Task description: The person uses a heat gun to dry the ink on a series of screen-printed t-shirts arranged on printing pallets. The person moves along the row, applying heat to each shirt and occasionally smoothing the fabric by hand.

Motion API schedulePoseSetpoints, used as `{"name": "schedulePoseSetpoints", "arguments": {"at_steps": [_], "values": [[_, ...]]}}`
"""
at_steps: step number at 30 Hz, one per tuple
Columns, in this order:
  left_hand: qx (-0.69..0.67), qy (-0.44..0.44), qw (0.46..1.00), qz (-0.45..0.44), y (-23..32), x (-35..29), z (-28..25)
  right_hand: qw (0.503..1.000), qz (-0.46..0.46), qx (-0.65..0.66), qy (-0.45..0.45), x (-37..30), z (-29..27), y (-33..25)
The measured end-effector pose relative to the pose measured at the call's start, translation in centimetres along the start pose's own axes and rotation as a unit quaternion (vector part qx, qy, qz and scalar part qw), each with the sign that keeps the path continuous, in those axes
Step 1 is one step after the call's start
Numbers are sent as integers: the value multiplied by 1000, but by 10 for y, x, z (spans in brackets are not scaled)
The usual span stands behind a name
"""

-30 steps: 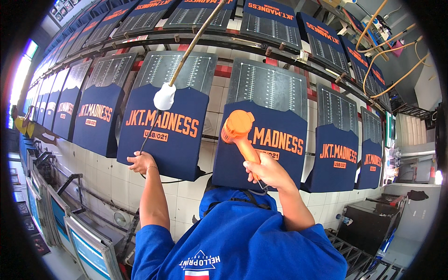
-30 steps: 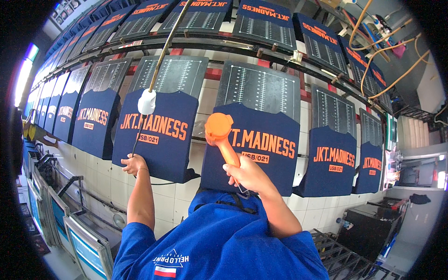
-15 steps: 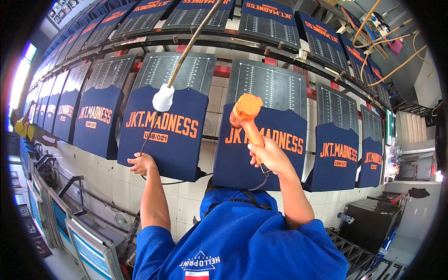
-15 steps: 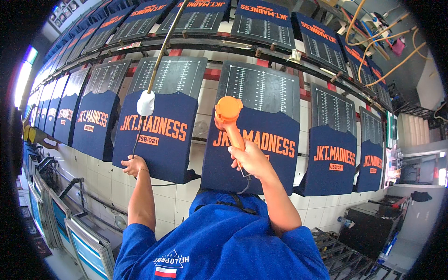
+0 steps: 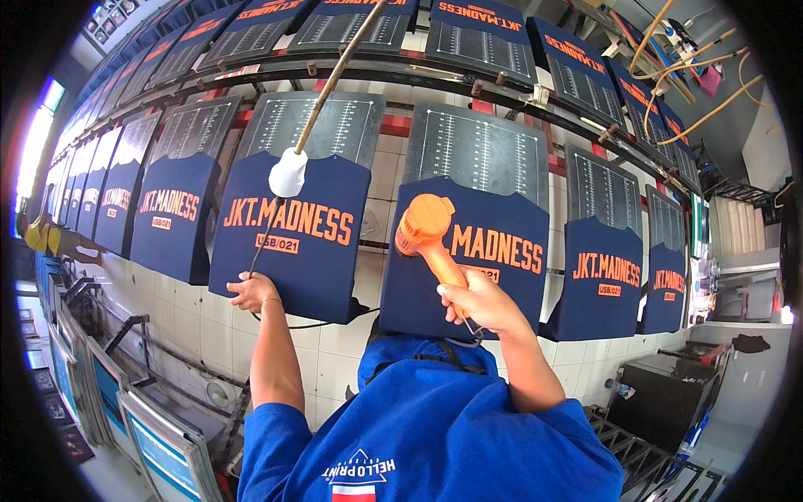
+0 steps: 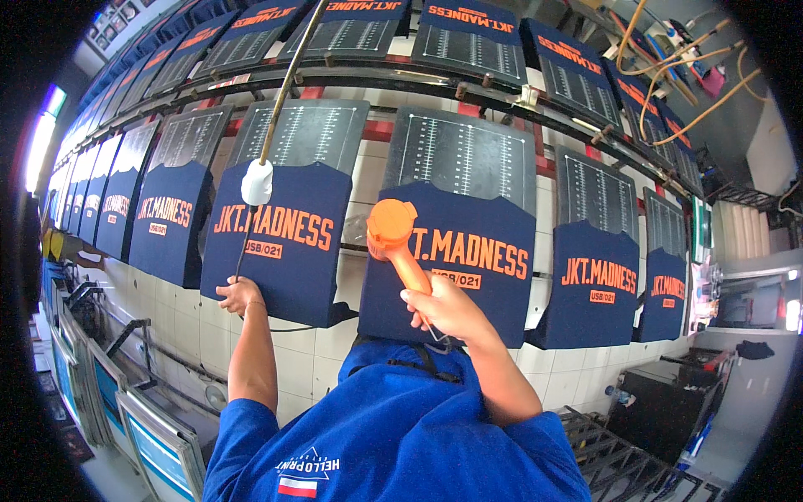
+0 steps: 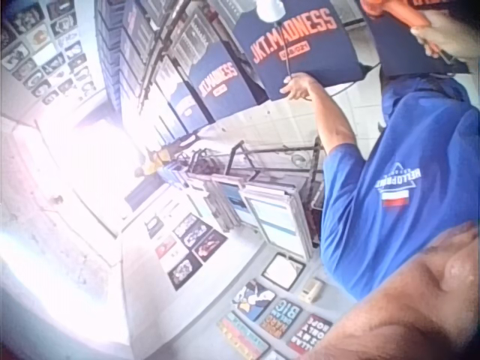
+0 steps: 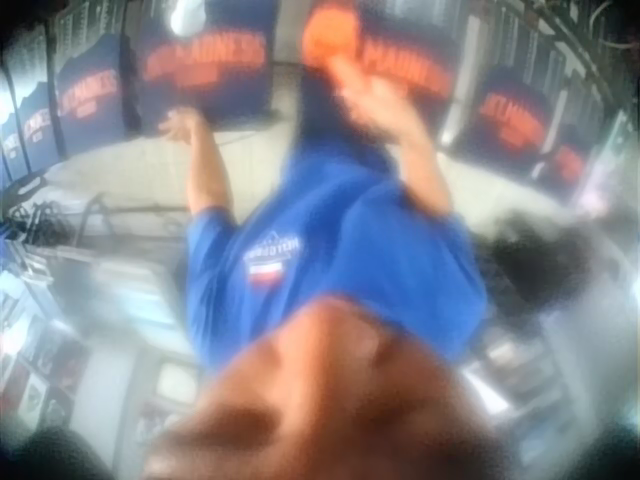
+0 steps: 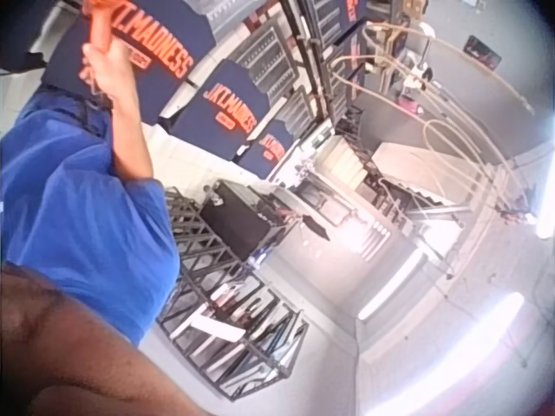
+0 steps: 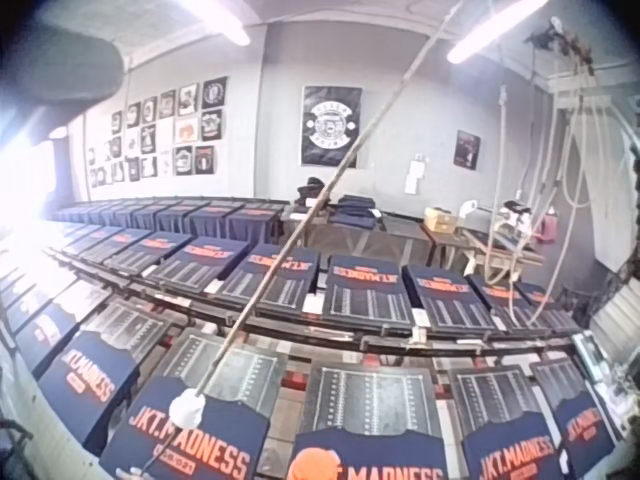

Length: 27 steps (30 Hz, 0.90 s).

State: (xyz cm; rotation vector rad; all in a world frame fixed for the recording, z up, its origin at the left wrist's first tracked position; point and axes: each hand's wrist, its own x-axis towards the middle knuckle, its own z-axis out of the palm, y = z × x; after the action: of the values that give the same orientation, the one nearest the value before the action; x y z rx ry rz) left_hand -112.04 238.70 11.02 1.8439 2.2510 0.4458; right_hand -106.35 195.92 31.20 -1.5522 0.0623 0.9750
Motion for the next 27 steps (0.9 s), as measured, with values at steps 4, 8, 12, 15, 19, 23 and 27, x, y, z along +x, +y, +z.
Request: {"name": "schedulePoseSetpoints", "arguments": {"at_steps": [4, 8, 12, 15, 19, 23, 27], "values": [[-3, 8, 1000, 3, 0, -1, -1, 1000, -4, -24, -19, -4, 2, -3], [-9, -1, 1000, 2, -1, 1, 1, 1000, 6, -5, -5, -15, -7, 7], [6, -10, 1000, -3, 3, -6, -9, 999, 16, 16, 34, -46, -34, 21], [10, -8, 1000, 1, 1, -5, -6, 997, 18, 24, 67, -68, -45, 28], [13, -10, 1000, 3, -3, 4, 2, 995, 9, 56, 87, -74, -47, 31], [3, -14, 1000, 4, -1, 1, 0, 995, 1, 57, 88, -68, -45, 34], [-12, -14, 1000, -4, -2, 1, -1, 995, 0, 48, 86, -66, -44, 34]]}}
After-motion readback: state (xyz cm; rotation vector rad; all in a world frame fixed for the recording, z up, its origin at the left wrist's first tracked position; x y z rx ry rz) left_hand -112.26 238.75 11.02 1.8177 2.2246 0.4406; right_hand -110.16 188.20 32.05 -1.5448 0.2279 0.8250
